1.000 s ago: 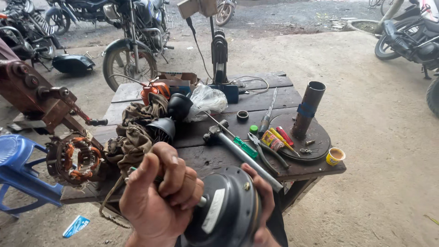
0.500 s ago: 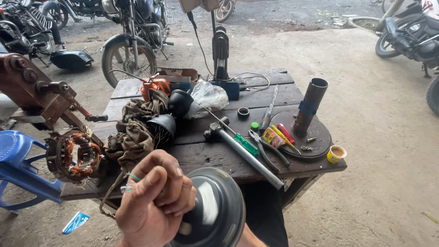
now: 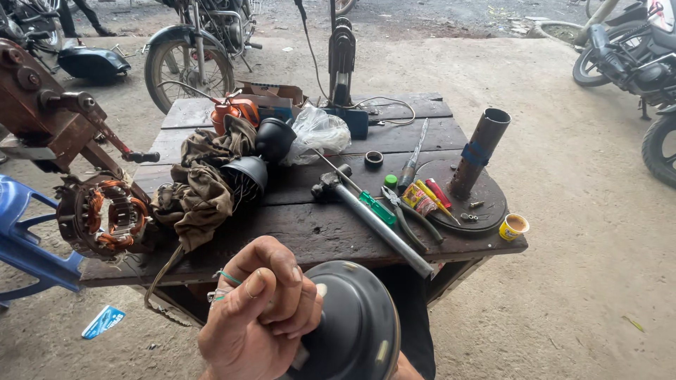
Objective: The person uses a screwdriver to tighten screws on the base of a small electric motor, then uses a hammer to tap the motor housing. The person continues to adjust and tighten components on the motor.
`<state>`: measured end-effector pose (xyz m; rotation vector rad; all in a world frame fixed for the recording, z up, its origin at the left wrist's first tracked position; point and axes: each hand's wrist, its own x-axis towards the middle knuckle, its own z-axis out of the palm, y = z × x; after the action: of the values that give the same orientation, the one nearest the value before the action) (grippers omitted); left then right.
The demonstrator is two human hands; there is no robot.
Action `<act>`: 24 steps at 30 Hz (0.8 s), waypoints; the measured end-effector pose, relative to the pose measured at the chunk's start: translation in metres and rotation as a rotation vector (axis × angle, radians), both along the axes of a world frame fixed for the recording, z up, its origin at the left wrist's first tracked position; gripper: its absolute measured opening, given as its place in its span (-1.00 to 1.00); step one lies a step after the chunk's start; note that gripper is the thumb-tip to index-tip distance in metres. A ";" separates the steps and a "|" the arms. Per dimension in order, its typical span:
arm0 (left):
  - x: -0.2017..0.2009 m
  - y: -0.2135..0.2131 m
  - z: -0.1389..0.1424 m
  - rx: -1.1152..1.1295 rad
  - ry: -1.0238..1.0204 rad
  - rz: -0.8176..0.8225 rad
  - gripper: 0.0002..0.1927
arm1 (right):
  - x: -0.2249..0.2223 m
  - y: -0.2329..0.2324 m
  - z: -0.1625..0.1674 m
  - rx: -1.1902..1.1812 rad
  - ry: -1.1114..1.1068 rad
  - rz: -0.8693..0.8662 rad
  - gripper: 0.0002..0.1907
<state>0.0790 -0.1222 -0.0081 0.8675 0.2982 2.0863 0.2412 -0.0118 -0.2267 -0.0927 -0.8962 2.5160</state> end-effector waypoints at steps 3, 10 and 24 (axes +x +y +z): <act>0.001 0.000 -0.003 -0.003 -0.007 0.010 -0.69 | 0.016 -0.002 -0.013 -0.013 -0.030 -0.001 -0.23; -0.008 0.006 -0.022 -0.092 0.082 0.135 -0.76 | 0.017 0.001 0.002 0.086 -0.090 0.020 -0.23; -0.125 0.097 -0.083 -0.504 0.493 0.504 -0.78 | -0.123 0.120 0.093 1.801 -0.830 -0.859 -0.49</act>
<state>-0.0459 -0.0249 -0.0914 1.0484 1.3607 2.0470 0.1179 0.1082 -0.1337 -0.7001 -2.3208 0.2554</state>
